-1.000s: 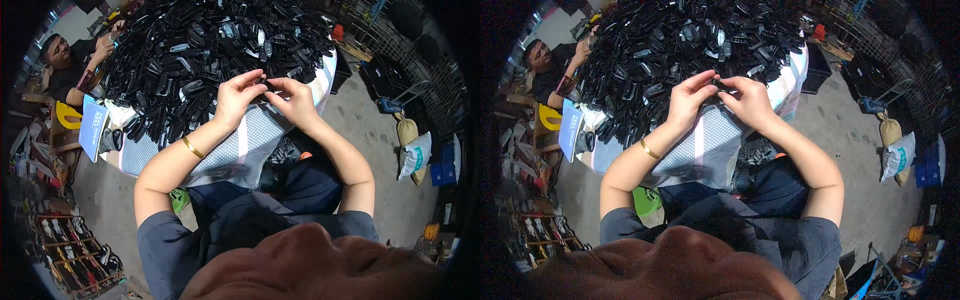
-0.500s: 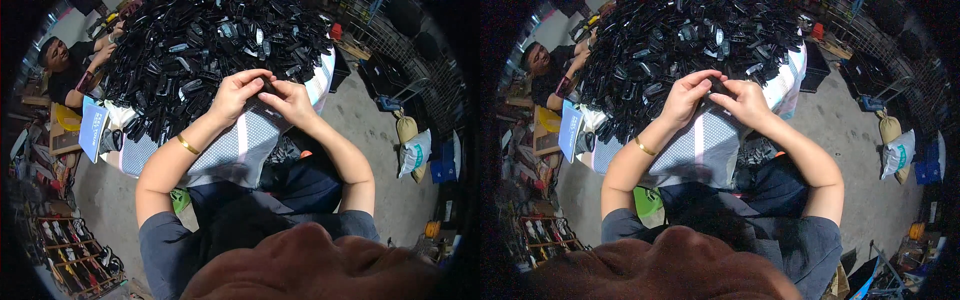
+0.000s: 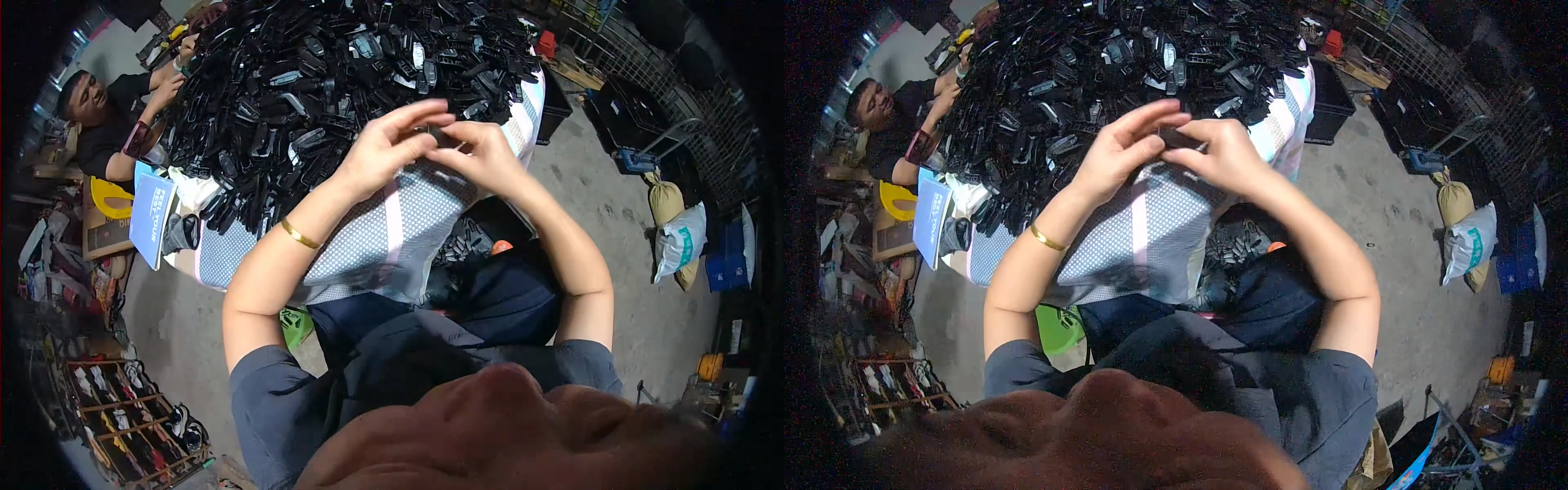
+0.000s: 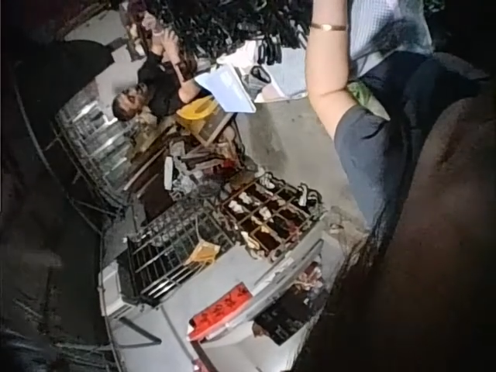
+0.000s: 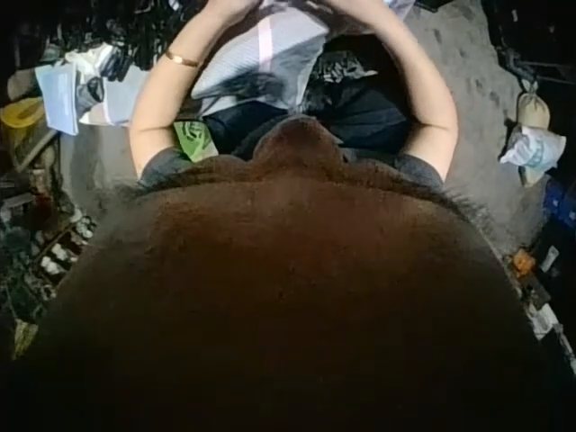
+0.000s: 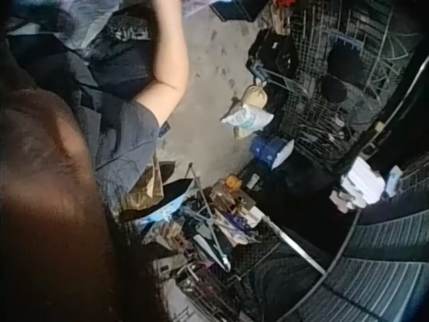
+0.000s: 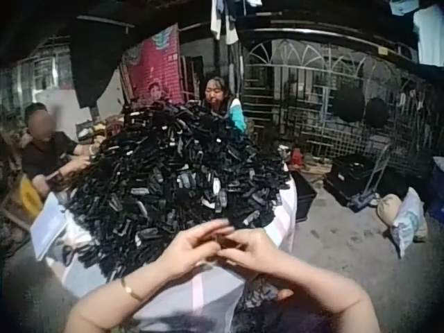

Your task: Sorting through a large pile of small black plastic components on a table in a workshop setting.

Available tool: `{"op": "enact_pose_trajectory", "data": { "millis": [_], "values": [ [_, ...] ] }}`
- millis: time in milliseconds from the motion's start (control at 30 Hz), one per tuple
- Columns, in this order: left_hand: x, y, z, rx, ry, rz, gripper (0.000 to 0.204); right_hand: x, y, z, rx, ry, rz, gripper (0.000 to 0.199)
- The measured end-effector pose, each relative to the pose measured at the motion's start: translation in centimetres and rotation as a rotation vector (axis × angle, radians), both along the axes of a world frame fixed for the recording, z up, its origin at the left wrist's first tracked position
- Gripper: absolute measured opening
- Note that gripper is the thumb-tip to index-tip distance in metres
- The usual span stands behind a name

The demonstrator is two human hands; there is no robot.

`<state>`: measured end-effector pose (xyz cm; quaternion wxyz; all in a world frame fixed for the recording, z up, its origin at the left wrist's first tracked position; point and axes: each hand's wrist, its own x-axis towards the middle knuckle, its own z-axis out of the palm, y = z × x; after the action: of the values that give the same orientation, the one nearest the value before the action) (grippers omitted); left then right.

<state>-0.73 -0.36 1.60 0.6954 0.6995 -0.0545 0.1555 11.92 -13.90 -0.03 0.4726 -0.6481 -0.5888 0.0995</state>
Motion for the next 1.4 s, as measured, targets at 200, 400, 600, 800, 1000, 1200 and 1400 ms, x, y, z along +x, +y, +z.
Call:
{"op": "enact_pose_trajectory", "data": {
  "millis": [200, 400, 600, 800, 1000, 1200, 1400],
  "values": [
    [0.8, 0.3, -3.0, 1.069, -0.113, 0.328, 0.034, 2.2, -3.6, 3.0, -0.649, -0.212, 0.386, 0.033],
    [0.4, -0.3, -3.7, 1.13, -0.078, 0.352, 0.026, 3.5, -0.8, 4.4, -0.328, -0.285, 0.243, 0.029],
    [-1.2, -2.2, -2.2, 1.102, -0.035, 0.333, 0.02, 6.1, 9.5, 5.1, 0.108, -0.492, -0.334, 0.028],
    [-1.6, -3.1, -2.4, 1.249, 0.067, 0.266, 0.015, 7.0, 17.7, 5.7, -0.118, -0.531, -0.753, 0.04],
    [-1.2, -2.2, -2.7, 0.943, 0.125, 0.144, 0.023, 7.3, 18.4, 5.6, -0.031, -0.501, -0.73, 0.037],
    [-0.8, -0.4, -1.7, 0.596, 0.347, 0.054, 0.038, 5.6, 11.9, 4.8, 0.17, -0.164, -0.264, 0.033],
    [0.2, 0.0, -1.8, 0.157, 0.187, 0.394, 0.032, 2.4, 2.6, 2.4, 0.048, 0.213, -0.074, 0.027]
  ]
}}
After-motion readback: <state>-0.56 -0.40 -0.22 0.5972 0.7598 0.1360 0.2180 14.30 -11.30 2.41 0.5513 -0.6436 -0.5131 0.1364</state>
